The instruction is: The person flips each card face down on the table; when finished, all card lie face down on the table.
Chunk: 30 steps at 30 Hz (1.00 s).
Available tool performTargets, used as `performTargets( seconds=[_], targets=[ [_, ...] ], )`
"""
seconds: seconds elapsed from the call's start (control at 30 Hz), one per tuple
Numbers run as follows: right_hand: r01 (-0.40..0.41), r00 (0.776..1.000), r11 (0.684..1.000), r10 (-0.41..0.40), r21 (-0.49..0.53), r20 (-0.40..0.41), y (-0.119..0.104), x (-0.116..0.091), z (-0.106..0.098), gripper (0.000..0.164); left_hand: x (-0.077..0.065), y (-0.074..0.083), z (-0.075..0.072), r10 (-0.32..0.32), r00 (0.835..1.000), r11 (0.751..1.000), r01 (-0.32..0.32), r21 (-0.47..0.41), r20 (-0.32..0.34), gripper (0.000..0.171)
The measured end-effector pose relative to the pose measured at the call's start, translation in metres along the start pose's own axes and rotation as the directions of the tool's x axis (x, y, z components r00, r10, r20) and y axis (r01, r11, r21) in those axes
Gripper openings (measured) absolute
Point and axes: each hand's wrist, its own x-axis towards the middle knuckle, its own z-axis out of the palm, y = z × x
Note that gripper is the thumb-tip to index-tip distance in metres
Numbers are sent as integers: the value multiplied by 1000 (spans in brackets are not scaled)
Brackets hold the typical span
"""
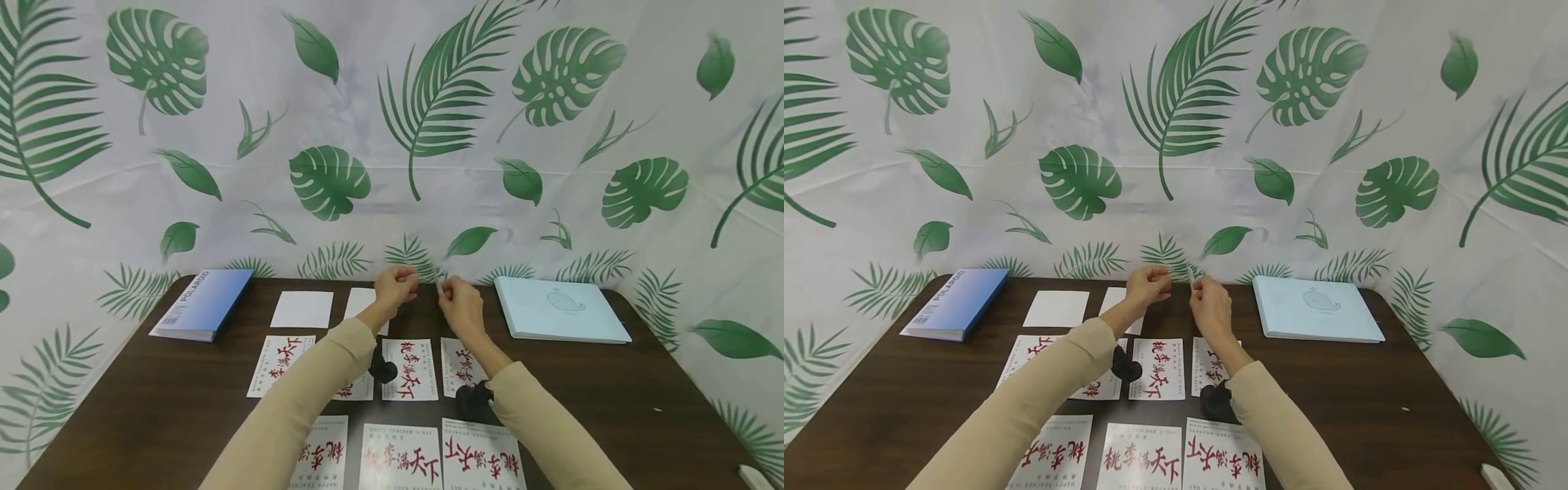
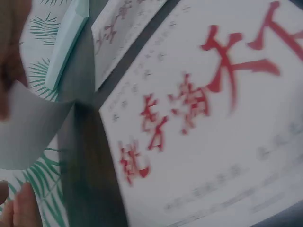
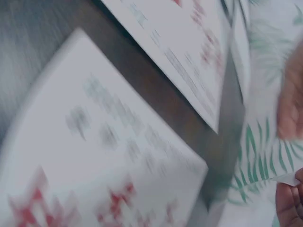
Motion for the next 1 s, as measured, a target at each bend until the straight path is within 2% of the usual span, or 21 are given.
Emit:
performTargets(
  seconds=[0.13,0.23,0.4,0.57,0.7,0.8,0.9,1.0],
  targets=[
    [-72,996,996,75,61,-56,8,7,-8,9,-7,-9,-4,-28,999,998,29,52,-31,36],
    [-186,982,973,189,134,-13,13,8,-8,12,-12,-15,-5,-29,999,995,33,95,-37,35],
    [-378,926,897,363,228,106,22,5,-2,15,-17,-19,-8,18,999,978,-7,207,-50,28],
    [-457,889,860,432,225,154,33,0,6,17,-19,-23,-12,62,997,942,-43,334,-48,26],
    [-466,878,873,435,146,197,38,-3,9,19,-21,-24,-14,96,995,886,-80,456,-12,24],
    [-455,874,888,432,62,225,41,-6,11,19,-24,-24,-15,113,994,826,-96,556,4,23],
    [-439,872,899,425,3,244,42,-7,12,19,-26,-25,-14,119,993,773,-98,627,9,22],
    [-419,875,908,411,-26,254,41,-8,14,19,-28,-26,-14,135,991,733,-107,672,11,21]
  ],
)
